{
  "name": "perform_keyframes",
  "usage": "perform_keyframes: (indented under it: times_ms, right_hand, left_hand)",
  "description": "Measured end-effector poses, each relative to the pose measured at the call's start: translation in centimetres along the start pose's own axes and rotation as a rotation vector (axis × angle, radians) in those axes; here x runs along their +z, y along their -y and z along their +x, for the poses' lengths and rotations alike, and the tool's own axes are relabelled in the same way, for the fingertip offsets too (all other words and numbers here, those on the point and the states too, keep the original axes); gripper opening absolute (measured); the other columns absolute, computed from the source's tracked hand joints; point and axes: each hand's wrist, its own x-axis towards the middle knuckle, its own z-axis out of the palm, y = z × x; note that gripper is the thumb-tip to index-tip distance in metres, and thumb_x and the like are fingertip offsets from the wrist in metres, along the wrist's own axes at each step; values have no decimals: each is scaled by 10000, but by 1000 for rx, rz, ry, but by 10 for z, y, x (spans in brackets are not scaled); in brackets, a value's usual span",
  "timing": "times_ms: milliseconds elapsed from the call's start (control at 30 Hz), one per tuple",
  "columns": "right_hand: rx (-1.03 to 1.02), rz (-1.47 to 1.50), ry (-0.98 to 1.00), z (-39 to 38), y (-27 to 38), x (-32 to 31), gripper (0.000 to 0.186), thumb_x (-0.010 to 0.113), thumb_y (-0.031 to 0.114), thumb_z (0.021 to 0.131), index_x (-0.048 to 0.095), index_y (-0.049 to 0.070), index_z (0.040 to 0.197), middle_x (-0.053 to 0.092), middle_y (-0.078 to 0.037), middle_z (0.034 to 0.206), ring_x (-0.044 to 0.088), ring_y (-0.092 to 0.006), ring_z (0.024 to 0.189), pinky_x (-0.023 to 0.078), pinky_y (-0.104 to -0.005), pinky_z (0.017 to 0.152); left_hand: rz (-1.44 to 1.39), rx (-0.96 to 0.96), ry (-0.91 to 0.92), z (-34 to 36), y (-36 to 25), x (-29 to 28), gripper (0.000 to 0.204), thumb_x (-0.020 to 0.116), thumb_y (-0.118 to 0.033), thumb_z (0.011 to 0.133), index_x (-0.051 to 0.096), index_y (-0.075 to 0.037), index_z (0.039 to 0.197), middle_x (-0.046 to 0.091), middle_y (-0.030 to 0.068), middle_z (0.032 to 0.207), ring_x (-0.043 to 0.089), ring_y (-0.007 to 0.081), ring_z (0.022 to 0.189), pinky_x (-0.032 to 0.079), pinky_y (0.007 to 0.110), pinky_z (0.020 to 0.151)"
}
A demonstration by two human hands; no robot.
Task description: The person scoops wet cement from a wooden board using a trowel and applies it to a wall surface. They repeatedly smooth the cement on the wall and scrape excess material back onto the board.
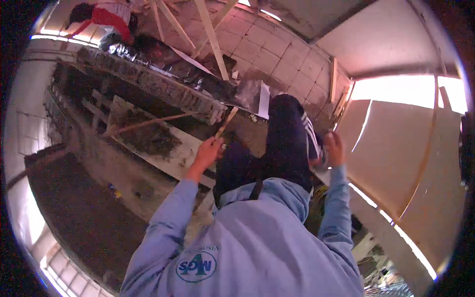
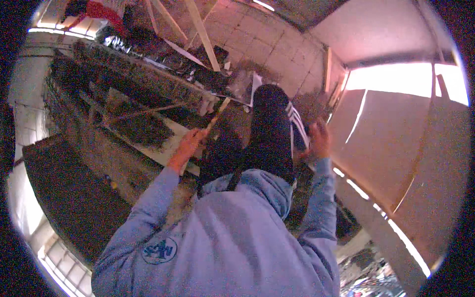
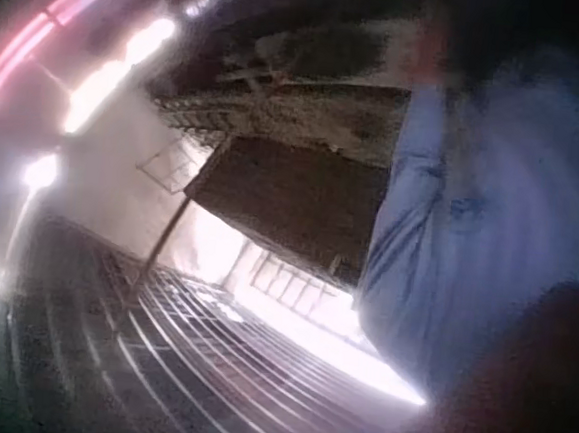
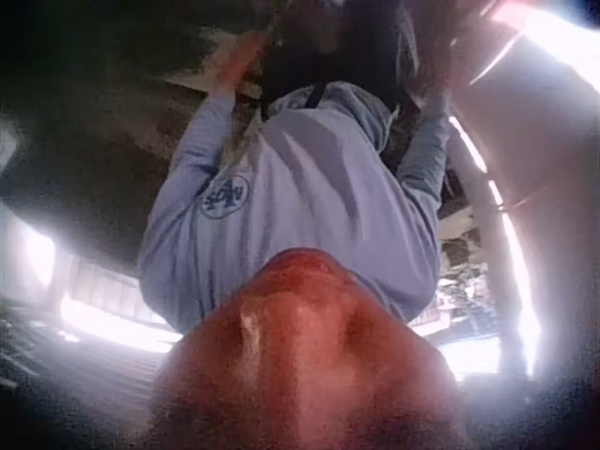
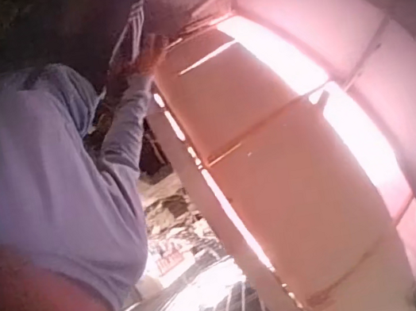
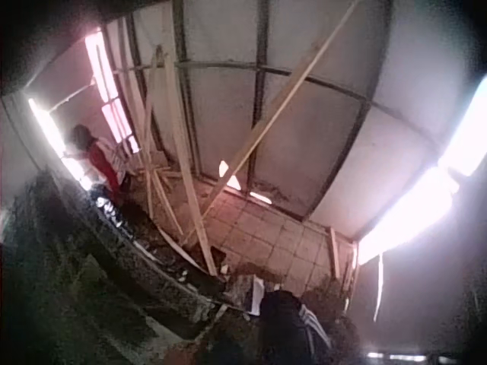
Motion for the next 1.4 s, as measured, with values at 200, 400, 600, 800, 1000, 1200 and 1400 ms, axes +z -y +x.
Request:
perform_keyframes:
  times_ms: [200,400,600,800,1000,1200,1400]
  right_hand:
    - [-156,-473,350,145,38,130,378,630,319,949,622,19,1178,678,-127,1042,653,-201,853,519,-304,727]
    - [-95,-1054,816,354,15,282,849,698,571,796,414,92,1438,464,-223,1405,476,-447,1252,404,-535,1052]
    - [-125,-1057,854,375,-15,305,957,810,444,717,340,82,1468,405,-237,1431,409,-419,1322,391,-504,1063]
    - [-105,-891,839,422,-27,294,967,867,400,658,401,40,1425,479,-218,1354,474,-397,1270,405,-479,1055]
    - [-353,-857,896,402,-47,302,934,874,383,649,432,33,1393,499,-202,1335,497,-379,1243,397,-470,1061]
    - [-167,-879,811,380,-41,306,967,865,467,643,436,15,1382,504,-222,1324,497,-381,1238,410,-472,1044]
    - [-228,-970,909,323,77,352,1085,856,509,639,329,47,1468,432,-236,1416,468,-408,1268,411,-482,1052]
  left_hand:
    - [-477,-95,17,230,-41,100,344,595,-372,933,653,-43,1017,687,135,801,677,243,683,515,388,621]
    - [-264,107,-415,508,-14,218,383,591,-406,928,559,-31,858,619,114,658,615,253,518,480,421,515]
    - [-1420,-398,-395,789,58,233,549,567,-553,918,557,-8,988,629,167,721,636,273,571,469,372,415]
    - [-1040,-432,-904,959,116,243,628,598,-411,892,488,58,1295,598,290,1162,637,418,1000,514,463,793]
    - [-401,-281,-1034,896,142,216,419,608,-189,860,584,129,1132,601,328,1174,601,494,1039,498,491,911]
    - [-698,-397,-647,655,27,287,241,616,-184,854,629,-11,1021,671,186,919,654,381,855,525,478,757]
    - [-1041,-566,-869,387,-30,212,242,662,-111,811,608,-36,1034,656,123,865,656,287,785,506,470,703]
